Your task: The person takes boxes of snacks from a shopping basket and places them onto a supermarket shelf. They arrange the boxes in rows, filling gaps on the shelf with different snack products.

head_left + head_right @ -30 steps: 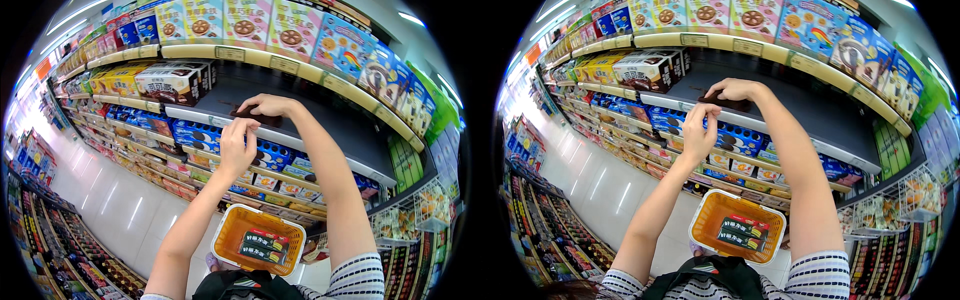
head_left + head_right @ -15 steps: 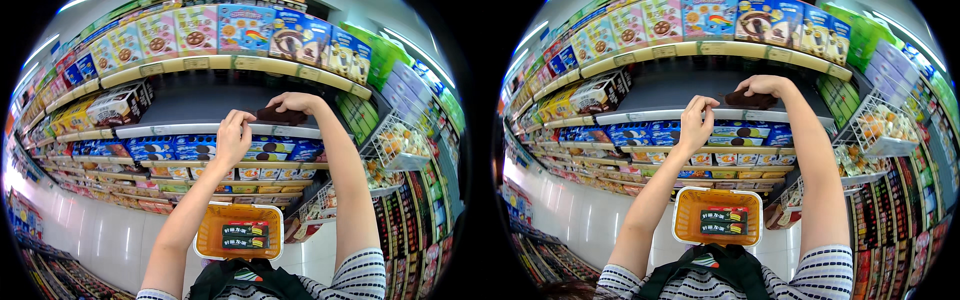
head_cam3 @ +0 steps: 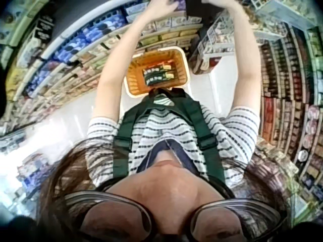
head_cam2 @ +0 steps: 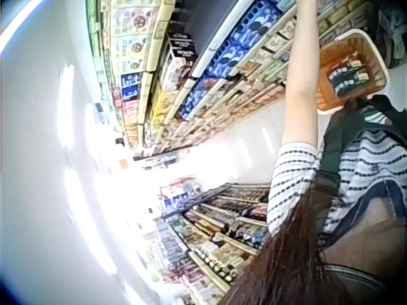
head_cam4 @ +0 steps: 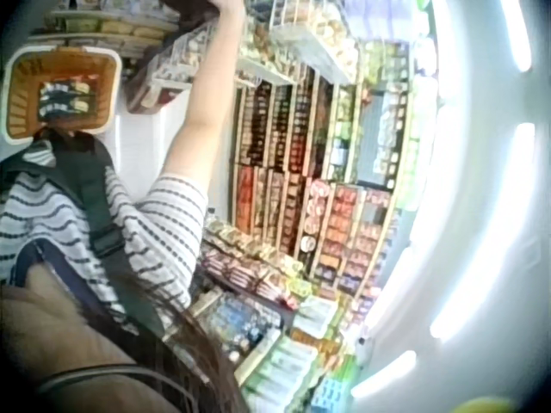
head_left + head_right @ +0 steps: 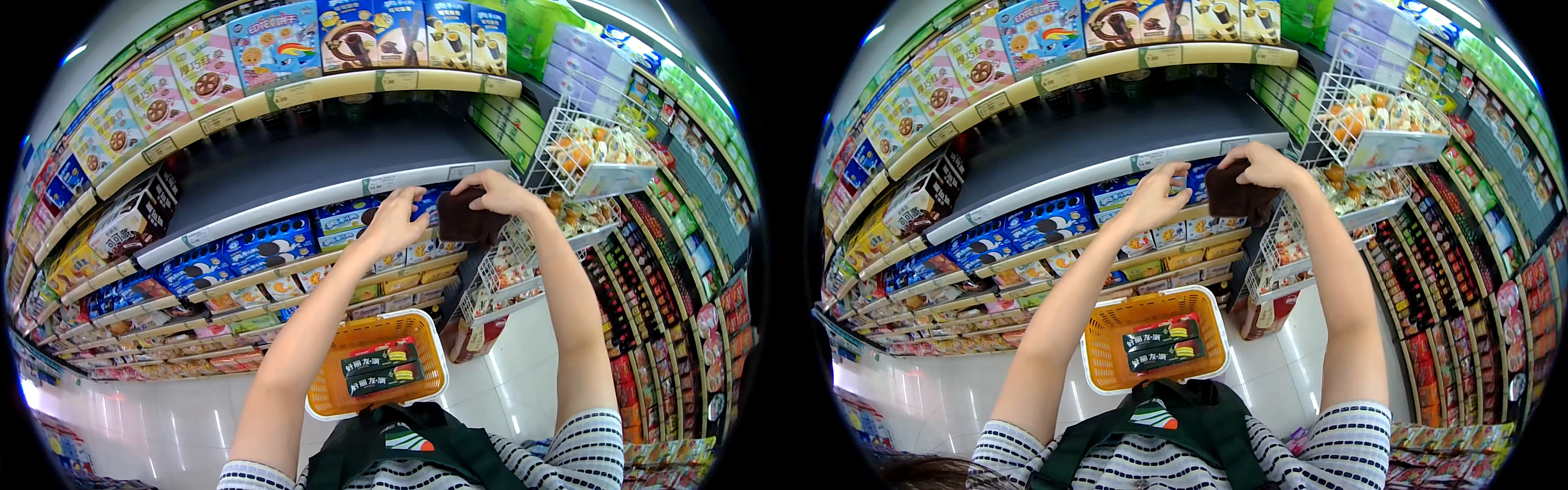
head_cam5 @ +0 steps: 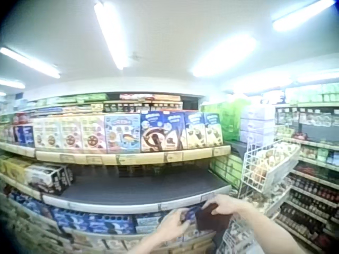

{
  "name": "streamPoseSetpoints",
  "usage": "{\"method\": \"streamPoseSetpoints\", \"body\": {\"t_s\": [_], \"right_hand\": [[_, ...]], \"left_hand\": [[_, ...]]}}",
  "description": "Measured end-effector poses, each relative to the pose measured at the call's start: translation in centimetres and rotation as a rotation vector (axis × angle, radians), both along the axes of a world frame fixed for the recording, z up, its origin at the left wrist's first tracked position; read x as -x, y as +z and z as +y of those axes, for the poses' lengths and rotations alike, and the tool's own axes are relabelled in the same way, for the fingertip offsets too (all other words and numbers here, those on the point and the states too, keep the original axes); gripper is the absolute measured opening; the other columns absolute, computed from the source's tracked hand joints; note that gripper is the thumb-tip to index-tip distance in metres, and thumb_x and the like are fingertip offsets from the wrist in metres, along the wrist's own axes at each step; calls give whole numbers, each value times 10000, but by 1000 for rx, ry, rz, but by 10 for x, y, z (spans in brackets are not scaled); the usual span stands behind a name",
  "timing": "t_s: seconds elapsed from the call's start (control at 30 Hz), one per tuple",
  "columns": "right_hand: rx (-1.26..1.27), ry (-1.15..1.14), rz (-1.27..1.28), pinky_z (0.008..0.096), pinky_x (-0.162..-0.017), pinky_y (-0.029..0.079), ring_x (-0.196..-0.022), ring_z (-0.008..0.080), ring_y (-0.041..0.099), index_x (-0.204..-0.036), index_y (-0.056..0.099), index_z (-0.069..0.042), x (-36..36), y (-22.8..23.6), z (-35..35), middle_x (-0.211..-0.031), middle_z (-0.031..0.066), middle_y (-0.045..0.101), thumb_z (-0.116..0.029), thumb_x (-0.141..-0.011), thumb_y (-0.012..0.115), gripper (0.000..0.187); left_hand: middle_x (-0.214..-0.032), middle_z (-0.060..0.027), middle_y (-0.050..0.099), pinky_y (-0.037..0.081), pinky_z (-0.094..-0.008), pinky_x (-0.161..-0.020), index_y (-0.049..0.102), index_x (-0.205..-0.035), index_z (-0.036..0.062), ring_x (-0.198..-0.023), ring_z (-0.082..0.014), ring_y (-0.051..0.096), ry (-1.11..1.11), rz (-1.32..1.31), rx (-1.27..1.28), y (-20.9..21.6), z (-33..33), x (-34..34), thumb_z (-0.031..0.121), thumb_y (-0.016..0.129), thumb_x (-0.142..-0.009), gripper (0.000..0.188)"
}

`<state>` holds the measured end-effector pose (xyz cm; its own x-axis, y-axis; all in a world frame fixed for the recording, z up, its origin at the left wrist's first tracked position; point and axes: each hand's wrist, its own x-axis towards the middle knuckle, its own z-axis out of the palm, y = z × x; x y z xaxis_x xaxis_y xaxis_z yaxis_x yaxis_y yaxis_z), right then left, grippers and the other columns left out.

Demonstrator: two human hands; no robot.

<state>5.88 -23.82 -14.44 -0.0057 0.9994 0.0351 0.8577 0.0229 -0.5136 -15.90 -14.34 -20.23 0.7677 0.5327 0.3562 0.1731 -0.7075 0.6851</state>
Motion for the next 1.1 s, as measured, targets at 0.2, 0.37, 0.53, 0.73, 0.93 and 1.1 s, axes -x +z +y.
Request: {"method": "streamPoseSetpoints", "body": {"t_s": [0.2, 0.37, 0.53, 0.73, 0.93, 1.1], "right_hand": [[-201, -148, -65, 366, -885, 480, -1018, 322, 600, -1083, 636, -25, -10, -59, -13, -1057, 167, 645, 41, -579, 711, 514], [-252, -83, -60, 355, -908, 464, -1037, 300, 588, -1116, 610, -34, 11, -57, -22, -1075, 139, 630, 51, -573, 720, 561], [-237, 65, -57, 375, -975, 420, -1116, 315, 528, -1134, 584, -39, 36, -46, -38, -1142, 136, 581, 23, -556, 728, 599], [-106, -58, 142, 327, -884, 460, -994, 273, 585, -1140, 583, -22, 37, -52, -57, -1081, 138, 600, -35, -620, 722, 539], [2, -102, 23, 360, -783, 476, -871, 279, 625, -1181, 572, 0, 25, -73, -50, -1012, 170, 661, -161, -779, 673, 445], [-73, -163, 124, 343, -774, 480, -878, 255, 628, -1089, 585, 25, 30, -64, -56, -951, 157, 661, -177, -825, 658, 341]], "left_hand": [[-1250, -206, 539, 454, -367, -946, 453, -1294, -41, -1106, -280, 574, -93, 132, 10, -15, -9, -14, 185, 592, -828, 537], [-1291, -223, 508, 432, -372, -973, 388, -1339, -46, -1149, -289, 544, -77, 125, -28, -31, -6, -27, 231, 632, -795, 658], [-1331, -227, 474, 413, -356, -980, 333, -1376, -25, -1168, -296, 522, -258, 107, 120, -28, -12, -26, 234, 666, -730, 771], [-965, -168, 670, 490, -360, -815, 613, -1099, 0, -892, -274, 642, -314, 181, 71, -21, -12, -20, 182, 641, -714, 427], [-880, -171, 656, 498, -367, -782, 632, -1030, 9, -842, -284, 639, -177, 55, -64, -22, -12, -16, 151, 627, -746, 318], [-852, -196, 652, 498, -394, -764, 626, -972, -1, -828, -354, 632, -30, -16, -151, -17, -12, -11, 155, 636, -788, 242]]}}
